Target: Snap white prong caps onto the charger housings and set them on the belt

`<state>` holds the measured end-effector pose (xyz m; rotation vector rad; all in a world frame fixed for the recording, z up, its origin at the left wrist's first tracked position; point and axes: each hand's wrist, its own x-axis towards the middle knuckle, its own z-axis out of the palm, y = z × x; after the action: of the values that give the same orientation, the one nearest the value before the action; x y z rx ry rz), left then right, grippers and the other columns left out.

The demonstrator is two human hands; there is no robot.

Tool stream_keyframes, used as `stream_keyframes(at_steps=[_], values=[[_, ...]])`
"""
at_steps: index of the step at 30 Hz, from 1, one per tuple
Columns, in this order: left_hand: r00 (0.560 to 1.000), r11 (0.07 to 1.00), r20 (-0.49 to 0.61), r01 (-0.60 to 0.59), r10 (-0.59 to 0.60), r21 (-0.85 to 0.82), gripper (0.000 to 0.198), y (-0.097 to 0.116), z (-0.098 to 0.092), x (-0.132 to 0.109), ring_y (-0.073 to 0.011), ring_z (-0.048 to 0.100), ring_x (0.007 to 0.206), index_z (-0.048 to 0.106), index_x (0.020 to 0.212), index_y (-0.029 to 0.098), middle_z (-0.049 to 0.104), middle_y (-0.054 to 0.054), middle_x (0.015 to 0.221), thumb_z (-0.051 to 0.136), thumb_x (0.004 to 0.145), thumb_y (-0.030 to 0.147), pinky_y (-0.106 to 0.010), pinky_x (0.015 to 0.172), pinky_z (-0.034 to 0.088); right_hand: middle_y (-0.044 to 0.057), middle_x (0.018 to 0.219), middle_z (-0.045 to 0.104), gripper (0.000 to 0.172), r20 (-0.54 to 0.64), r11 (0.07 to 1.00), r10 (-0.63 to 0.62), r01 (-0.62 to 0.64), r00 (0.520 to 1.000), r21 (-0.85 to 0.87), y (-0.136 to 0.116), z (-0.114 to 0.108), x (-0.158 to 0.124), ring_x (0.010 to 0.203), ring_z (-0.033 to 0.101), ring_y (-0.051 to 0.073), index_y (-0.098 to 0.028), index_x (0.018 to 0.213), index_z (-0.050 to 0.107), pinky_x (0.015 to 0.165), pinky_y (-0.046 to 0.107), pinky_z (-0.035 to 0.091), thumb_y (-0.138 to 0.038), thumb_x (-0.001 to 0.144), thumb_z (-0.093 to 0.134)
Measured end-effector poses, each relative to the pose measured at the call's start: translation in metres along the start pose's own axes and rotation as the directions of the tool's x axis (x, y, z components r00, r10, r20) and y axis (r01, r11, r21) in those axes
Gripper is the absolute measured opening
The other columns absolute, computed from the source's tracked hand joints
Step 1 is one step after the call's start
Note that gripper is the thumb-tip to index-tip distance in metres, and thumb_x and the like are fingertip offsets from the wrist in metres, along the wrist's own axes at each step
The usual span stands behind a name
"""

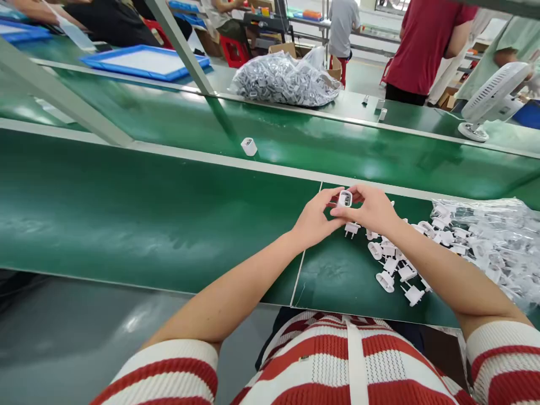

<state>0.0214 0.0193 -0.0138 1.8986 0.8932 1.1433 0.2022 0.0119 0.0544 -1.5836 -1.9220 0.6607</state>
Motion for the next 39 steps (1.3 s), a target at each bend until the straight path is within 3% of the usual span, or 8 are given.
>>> stream_keyframes(at_steps=[7,15,18,21,24,28,33,39], values=[[0.950,0.932,-0.158,0.215,-0.268,-0.291,0.044,-0.006,0.000,-0.053,-0.0222,0.068,0.118,0.065,0.134,0.020,0.062,-0.013,0.134,0.071,0.090,0.029,-0.040,0.105,0.058,0.005,0.103,0.079,0.016,0.114,0.970,-0.144,0.163,0.983,-0.182,0.022,0.001,-0.014,0.096,0.069,0.025,-0.024,0.106,0.078,0.081,0.040,0.053,-0.034,0.097,0.068],[0.975,0.971,-0.055,0.208,-0.216,-0.120,0.041,0.024,0.011,-0.100,-0.0197,0.065,0.111,0.065,0.136,0.025,0.057,-0.010,0.123,0.063,0.096,0.018,-0.035,0.096,0.061,0.011,0.107,0.070,0.023,0.265,0.846,-0.165,0.275,0.950,-0.457,0.047,0.018,-0.045,0.099,0.064,0.030,-0.020,0.108,0.075,0.080,0.042,0.054,-0.019,0.085,0.080],[0.981,0.980,0.000,0.196,-0.196,-0.032,0.039,0.027,0.020,-0.108,-0.0208,0.065,0.114,0.063,0.136,0.022,0.061,-0.010,0.125,0.060,0.097,0.016,-0.039,0.100,0.059,0.009,0.103,0.068,0.015,0.168,0.939,-0.121,0.167,0.978,-0.301,0.043,0.013,-0.054,0.091,0.064,0.026,-0.022,0.103,0.076,0.078,0.042,0.054,-0.018,0.089,0.072],[0.985,0.986,0.041,0.164,-0.165,0.009,0.037,0.025,0.026,-0.115,-0.0222,0.062,0.125,0.062,0.136,0.022,0.063,-0.011,0.133,0.057,0.099,0.014,-0.042,0.109,0.054,0.004,0.096,0.069,0.021,0.144,0.973,0.074,-0.103,0.987,0.205,0.033,-0.003,-0.072,0.082,0.064,0.020,-0.027,0.108,0.078,0.079,0.040,0.057,-0.034,0.089,0.075],[0.987,0.987,0.043,0.154,-0.156,0.049,0.036,0.024,0.029,-0.116,-0.0221,0.062,0.128,0.062,0.134,0.021,0.064,-0.011,0.134,0.058,0.100,0.015,-0.042,0.112,0.053,0.001,0.096,0.072,0.035,0.393,0.594,0.217,-0.440,0.894,0.673,0.026,-0.015,-0.095,0.084,0.067,0.016,-0.028,0.112,0.079,0.083,0.035,0.062,-0.045,0.081,0.084],[0.982,0.978,0.026,0.183,-0.186,0.098,0.040,0.026,0.027,-0.113,-0.0217,0.065,0.120,0.060,0.137,0.021,0.066,-0.010,0.130,0.065,0.097,0.021,-0.039,0.105,0.056,0.000,0.103,0.074,0.038,0.569,0.203,0.154,-0.589,0.808,0.782,0.026,-0.015,-0.119,0.091,0.072,0.014,-0.028,0.115,0.076,0.090,0.029,0.063,-0.036,0.079,0.085],[0.983,0.978,0.026,0.175,-0.179,0.116,0.039,0.026,0.027,-0.112,-0.0226,0.065,0.120,0.062,0.134,0.021,0.067,-0.010,0.130,0.067,0.096,0.026,-0.040,0.106,0.055,0.008,0.122,0.074,0.044,0.467,0.368,0.131,-0.481,0.874,0.796,0.027,-0.006,-0.134,0.097,0.075,0.020,-0.025,0.122,0.071,0.093,0.039,0.064,-0.049,0.085,0.075],[0.978,0.975,-0.018,0.208,-0.207,0.084,0.049,0.028,0.028,-0.114,-0.0225,0.065,0.117,0.057,0.139,0.023,0.066,-0.009,0.129,0.073,0.092,0.028,-0.040,0.105,0.055,0.002,0.093,0.078,0.045,0.325,0.515,0.279,-0.426,0.904,0.744,0.015,-0.002,-0.142,0.088,0.077,0.021,-0.030,0.110,0.079,0.091,0.040,0.064,-0.055,0.074,0.089]])
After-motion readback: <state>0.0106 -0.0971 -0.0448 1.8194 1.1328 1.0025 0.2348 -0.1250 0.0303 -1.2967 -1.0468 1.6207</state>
